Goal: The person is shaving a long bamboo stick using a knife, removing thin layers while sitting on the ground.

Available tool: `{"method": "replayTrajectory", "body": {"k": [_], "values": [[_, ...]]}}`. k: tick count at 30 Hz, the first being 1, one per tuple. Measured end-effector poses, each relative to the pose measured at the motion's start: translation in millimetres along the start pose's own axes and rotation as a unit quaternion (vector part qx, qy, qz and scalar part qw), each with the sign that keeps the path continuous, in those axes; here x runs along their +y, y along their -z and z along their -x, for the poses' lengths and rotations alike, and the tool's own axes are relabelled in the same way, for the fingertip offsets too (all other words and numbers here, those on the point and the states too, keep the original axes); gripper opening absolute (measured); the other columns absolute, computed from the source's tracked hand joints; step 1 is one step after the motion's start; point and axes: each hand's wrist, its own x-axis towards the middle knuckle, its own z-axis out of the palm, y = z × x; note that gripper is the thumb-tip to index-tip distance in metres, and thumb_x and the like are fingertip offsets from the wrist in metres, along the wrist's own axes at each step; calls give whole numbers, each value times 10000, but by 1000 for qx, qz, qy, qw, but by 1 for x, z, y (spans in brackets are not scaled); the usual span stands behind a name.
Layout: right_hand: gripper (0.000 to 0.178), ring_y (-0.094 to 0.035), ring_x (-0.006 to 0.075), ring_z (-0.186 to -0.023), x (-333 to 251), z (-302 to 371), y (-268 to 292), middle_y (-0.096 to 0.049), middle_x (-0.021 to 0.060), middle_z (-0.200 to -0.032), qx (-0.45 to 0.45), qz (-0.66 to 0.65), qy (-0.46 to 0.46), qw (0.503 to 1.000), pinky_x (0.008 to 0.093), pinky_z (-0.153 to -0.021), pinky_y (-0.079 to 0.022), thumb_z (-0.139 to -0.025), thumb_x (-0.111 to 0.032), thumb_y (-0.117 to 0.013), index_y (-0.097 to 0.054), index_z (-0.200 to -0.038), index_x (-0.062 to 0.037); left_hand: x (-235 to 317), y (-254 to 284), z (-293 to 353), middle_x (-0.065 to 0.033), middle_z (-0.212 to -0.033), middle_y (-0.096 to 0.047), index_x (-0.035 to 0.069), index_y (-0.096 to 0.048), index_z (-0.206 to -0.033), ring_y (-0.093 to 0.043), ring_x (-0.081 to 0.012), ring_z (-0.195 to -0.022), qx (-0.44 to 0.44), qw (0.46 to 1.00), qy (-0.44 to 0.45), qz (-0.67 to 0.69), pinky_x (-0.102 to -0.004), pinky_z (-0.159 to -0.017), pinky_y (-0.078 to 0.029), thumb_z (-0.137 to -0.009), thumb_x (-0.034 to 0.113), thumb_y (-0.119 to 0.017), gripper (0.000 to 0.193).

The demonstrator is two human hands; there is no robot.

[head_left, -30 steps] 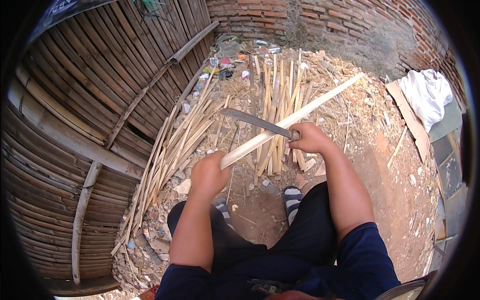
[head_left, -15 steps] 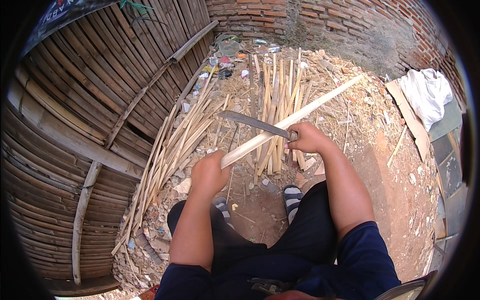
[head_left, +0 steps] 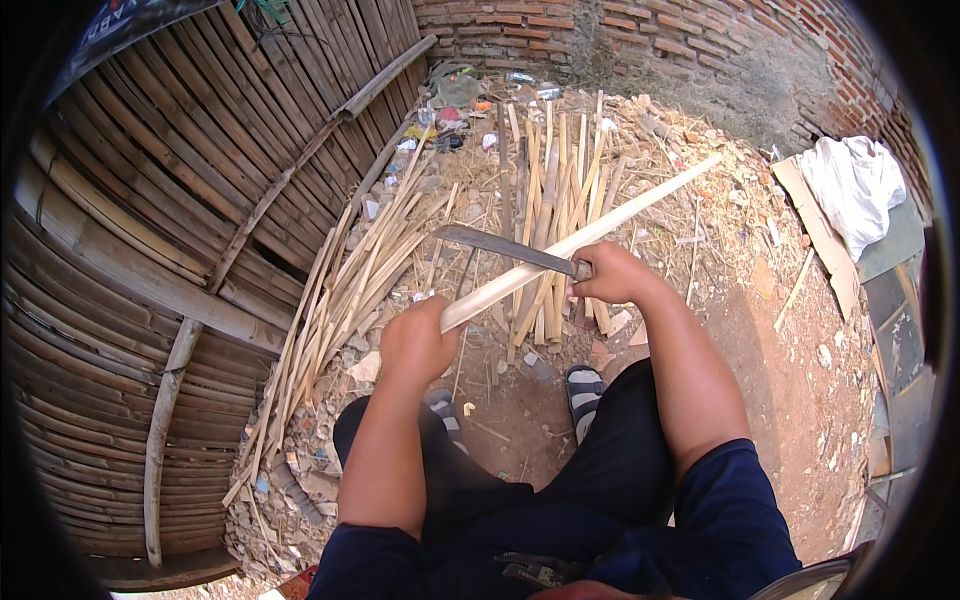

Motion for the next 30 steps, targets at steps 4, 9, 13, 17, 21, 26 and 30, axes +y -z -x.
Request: {"method": "replayTrajectory", "body": {"k": [4,9,13,17,21,26,30], "values": [[601,-725,425,-1110,3,-1,-3,-762,264,-1163,3,0,3,1000,468,-985,-561,-789,-351,-908,-750,-1261,-15,0,0,0,-174,-924,-754,71,-758,-1011,-725,-416,-872,0,1000,1,0,-508,-766,-554,-912,310,-802,262],[596,-727,423,-1098,5,-3,-5,-765,258,-1152,-9,5,-5,1000,469,-976,-563,-790,-355,-905,-754,-1261,-24,0,1,0,-169,-931,-758,77,-762,-1014,-727,-413,-882,-5,1000,7,-10,-511,-776,-556,-910,313,-803,262],[588,-726,421,-1096,0,-2,-4,-765,259,-1145,-12,11,-4,1000,471,-974,-562,-790,-354,-905,-756,-1253,-24,-1,1,0,-167,-939,-761,79,-764,-1016,-729,-411,-887,-8,1000,6,-13,-510,-783,-559,-909,312,-804,260],[578,-724,419,-1102,3,-4,-6,-766,252,-1145,-15,5,8,1000,469,-975,-560,-789,-349,-905,-759,-1250,-33,0,1,0,-165,-939,-762,79,-766,-1022,-730,-411,-887,-13,1000,11,-16,-508,-785,-560,-907,310,-806,262],[575,-720,415,-1118,2,-4,-8,-765,243,-1158,-23,6,-1,1000,465,-982,-558,-787,-344,-905,-760,-1255,-44,-1,0,0,-163,-939,-763,77,-768,-1025,-731,-410,-887,-14,1000,11,-21,-506,-787,-561,-903,310,-810,266],[582,-715,412,-1135,2,-5,-9,-761,242,-1177,-29,4,-4,1000,465,-991,-556,-787,-343,-906,-757,-1266,-48,-1,1,0,-164,-937,-762,77,-767,-1017,-730,-410,-883,-14,1000,8,-19,-505,-783,-561,-897,309,-815,266],[590,-713,413,-1139,0,-5,-9,-760,241,-1182,-29,8,-3,1000,464,-992,-555,-787,-341,-906,-754,-1274,-45,-2,2,0,-165,-932,-760,79,-768,-1011,-729,-409,-880,-13,1000,7,-17,-505,-780,-561,-888,304,-819,262]]}}
